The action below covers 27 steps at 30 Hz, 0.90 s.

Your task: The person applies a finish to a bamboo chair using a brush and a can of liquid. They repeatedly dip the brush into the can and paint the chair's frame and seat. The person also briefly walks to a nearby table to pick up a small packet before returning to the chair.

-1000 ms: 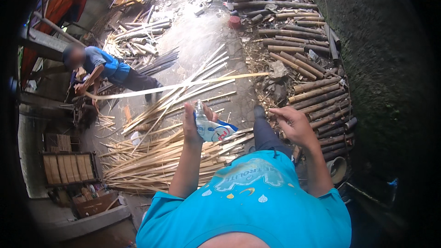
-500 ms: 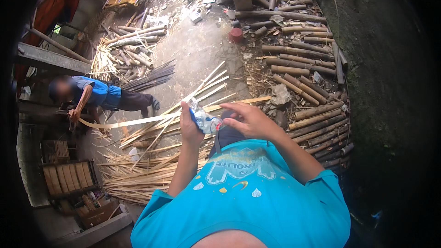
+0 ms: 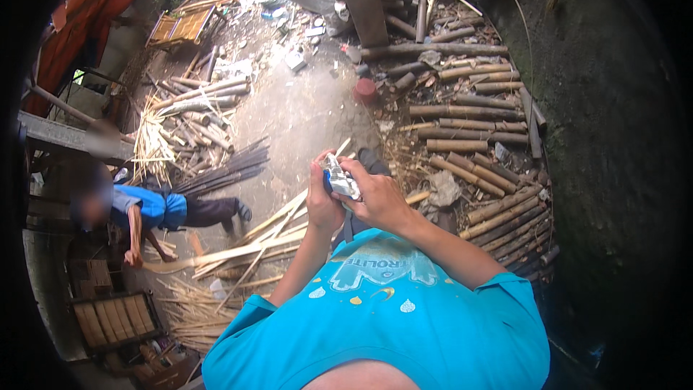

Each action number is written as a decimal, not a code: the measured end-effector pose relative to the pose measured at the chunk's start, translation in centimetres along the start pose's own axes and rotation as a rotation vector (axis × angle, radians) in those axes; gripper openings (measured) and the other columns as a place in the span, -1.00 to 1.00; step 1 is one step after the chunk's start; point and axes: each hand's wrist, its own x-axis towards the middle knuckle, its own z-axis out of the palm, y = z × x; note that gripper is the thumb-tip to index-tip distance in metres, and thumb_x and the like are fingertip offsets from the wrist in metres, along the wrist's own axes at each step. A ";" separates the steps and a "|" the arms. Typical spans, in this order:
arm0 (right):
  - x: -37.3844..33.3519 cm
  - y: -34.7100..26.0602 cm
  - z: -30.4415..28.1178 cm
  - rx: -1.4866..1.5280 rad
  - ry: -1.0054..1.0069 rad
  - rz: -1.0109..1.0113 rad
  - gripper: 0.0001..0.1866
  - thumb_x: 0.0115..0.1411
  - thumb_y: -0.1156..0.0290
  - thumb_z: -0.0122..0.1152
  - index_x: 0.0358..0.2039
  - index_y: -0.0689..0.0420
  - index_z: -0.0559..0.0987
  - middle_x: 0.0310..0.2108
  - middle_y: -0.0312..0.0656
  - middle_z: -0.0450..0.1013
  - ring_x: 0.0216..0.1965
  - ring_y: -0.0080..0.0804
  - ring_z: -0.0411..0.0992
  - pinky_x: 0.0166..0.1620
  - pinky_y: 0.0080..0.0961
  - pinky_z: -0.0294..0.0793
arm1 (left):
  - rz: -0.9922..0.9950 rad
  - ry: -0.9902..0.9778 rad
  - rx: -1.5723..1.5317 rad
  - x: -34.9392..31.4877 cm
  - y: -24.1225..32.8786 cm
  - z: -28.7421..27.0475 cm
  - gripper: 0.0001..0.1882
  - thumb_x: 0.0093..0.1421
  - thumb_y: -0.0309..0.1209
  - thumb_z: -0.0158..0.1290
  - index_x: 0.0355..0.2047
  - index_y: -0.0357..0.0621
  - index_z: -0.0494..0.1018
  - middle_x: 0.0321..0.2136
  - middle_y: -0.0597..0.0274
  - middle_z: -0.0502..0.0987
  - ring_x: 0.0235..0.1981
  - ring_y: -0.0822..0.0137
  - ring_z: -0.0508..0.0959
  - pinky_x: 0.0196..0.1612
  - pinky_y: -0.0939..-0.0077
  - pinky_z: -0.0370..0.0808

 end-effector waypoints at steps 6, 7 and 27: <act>16.5 2.8 1.7 -0.162 -0.026 -0.080 -0.48 0.11 0.37 0.19 0.09 0.09 0.32 -0.55 0.06 0.51 -0.50 0.12 0.52 -0.42 -0.01 0.47 | 0.397 0.064 0.173 13.1 3.7 -3.0 -0.09 0.14 -0.21 0.30 0.31 -0.14 -0.05 0.00 -0.01 0.41 0.04 0.30 0.46 0.08 0.39 0.45; 19.5 3.4 2.5 -0.189 -0.022 -0.104 -0.48 0.10 0.38 0.19 0.09 0.11 0.33 -0.56 0.06 0.51 -0.50 0.12 0.52 -0.42 -0.02 0.47 | 0.378 0.065 0.211 15.7 5.3 -4.1 -0.10 0.16 -0.19 0.28 0.31 -0.16 -0.04 -0.03 0.03 0.42 0.00 0.33 0.46 0.05 0.43 0.45; 53.8 2.0 15.8 0.328 -0.508 -0.094 -0.64 0.16 0.46 0.30 -0.04 0.23 0.46 -0.26 -0.06 0.50 -0.30 -0.29 0.52 -0.23 -0.39 0.50 | 0.465 0.442 0.057 35.5 23.2 -23.0 -0.27 0.29 0.08 -0.01 0.25 -0.13 0.05 -0.14 0.15 0.44 -0.17 0.37 0.50 -0.14 0.48 0.52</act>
